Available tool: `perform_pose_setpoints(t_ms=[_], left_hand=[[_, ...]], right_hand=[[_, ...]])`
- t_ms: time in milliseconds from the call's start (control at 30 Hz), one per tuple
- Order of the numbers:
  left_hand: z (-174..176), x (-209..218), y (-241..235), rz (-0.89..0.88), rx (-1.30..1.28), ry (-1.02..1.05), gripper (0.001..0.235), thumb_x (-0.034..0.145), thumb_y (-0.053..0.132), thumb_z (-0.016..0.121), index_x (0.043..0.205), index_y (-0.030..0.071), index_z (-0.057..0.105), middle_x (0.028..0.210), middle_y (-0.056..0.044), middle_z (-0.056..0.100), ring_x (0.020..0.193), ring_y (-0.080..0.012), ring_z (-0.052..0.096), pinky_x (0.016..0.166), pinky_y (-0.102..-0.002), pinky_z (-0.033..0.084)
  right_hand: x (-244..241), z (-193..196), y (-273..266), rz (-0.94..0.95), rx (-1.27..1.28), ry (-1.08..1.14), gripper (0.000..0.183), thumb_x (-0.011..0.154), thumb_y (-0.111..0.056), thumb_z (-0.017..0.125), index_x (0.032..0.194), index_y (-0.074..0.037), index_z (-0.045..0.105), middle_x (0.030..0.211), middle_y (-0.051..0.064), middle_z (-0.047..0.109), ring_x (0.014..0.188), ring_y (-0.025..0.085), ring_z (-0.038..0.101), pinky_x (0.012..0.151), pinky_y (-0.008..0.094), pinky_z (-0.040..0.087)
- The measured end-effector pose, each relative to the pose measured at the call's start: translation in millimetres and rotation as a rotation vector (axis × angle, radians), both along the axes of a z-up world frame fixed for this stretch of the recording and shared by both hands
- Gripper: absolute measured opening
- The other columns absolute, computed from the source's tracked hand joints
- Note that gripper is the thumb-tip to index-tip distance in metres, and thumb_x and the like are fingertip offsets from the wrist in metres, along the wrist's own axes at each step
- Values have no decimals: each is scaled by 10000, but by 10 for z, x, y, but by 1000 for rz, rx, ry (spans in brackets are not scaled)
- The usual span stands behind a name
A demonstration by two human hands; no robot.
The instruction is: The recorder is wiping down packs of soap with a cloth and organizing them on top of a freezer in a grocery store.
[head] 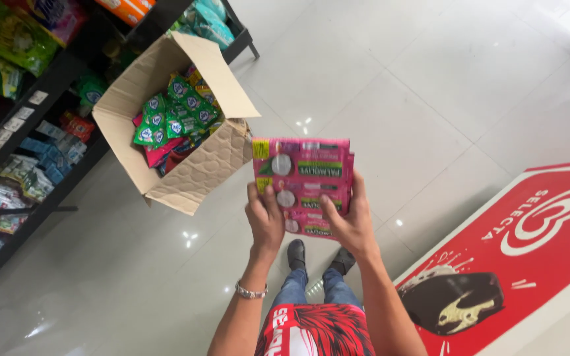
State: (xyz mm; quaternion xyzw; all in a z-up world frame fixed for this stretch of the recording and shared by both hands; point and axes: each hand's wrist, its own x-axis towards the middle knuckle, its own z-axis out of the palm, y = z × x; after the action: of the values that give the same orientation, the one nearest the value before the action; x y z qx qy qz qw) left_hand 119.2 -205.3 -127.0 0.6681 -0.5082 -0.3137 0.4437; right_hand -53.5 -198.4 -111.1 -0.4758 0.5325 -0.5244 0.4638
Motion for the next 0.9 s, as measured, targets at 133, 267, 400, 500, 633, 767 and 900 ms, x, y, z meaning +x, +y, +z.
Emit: perform_pose_setpoints(t_ms=[133, 267, 400, 500, 633, 767, 900], left_hand=[[-74, -86, 160, -68, -135, 54, 305, 1093, 290, 457, 1186, 0, 477, 959, -120, 664, 838, -187, 658, 738, -355, 516], [-168, -112, 188, -195, 14, 402, 339, 1095, 283, 444, 1305, 22, 491, 1198, -98, 610, 1080, -165, 574, 947, -335, 483], [-447, -129, 84, -177, 111, 356, 345, 1113, 312, 419, 1280, 31, 530, 1170, -77, 635, 1066, -153, 573, 953, -331, 478], [-527, -242, 153, 19, 147, 283, 351, 1133, 340, 410, 1224, 24, 532, 1022, -116, 625, 904, -175, 556, 822, -348, 498], [-506, -312, 128, 39, -51, 42, 337, 1110, 318, 419, 1212, 6, 494, 1024, -126, 666, 902, -195, 633, 798, -354, 512], [-556, -324, 61, 8, -140, -63, 273, 1118, 267, 447, 1173, 3, 488, 964, -131, 681, 843, -221, 672, 739, -379, 528], [-595, -300, -15, 26, -120, -99, 253, 1110, 230, 449, 1201, -5, 476, 934, -133, 657, 806, -215, 625, 721, -386, 508]], right_hand=[[-104, -273, -40, 10, -30, -34, 618, 965, -34, 683, 1498, -6, 370, 1194, 146, 690, 1063, 160, 676, 889, 317, 581], [-314, -388, -107, 54, 3, -120, 685, 973, -40, 664, 1548, -20, 293, 1214, 149, 689, 1076, 163, 686, 893, 329, 590], [-210, -442, -40, 52, -50, -81, 711, 991, -37, 663, 1571, -24, 251, 1252, 178, 685, 1109, 202, 695, 911, 359, 593], [-208, -306, -51, 66, -60, 118, 815, 956, -63, 704, 1581, -25, 182, 1213, 209, 703, 1084, 249, 712, 877, 390, 593], [-277, -334, -140, 92, 34, 181, 906, 940, -102, 738, 1602, -46, 122, 1168, 212, 727, 1046, 271, 736, 841, 400, 596], [-316, -622, -227, 52, -82, 93, 881, 959, -73, 739, 1612, -54, 150, 1234, 219, 704, 1074, 274, 747, 870, 395, 608], [-283, -640, -296, 46, -128, 89, 893, 957, -55, 749, 1619, -60, 150, 1258, 223, 683, 1077, 275, 736, 880, 388, 609]])
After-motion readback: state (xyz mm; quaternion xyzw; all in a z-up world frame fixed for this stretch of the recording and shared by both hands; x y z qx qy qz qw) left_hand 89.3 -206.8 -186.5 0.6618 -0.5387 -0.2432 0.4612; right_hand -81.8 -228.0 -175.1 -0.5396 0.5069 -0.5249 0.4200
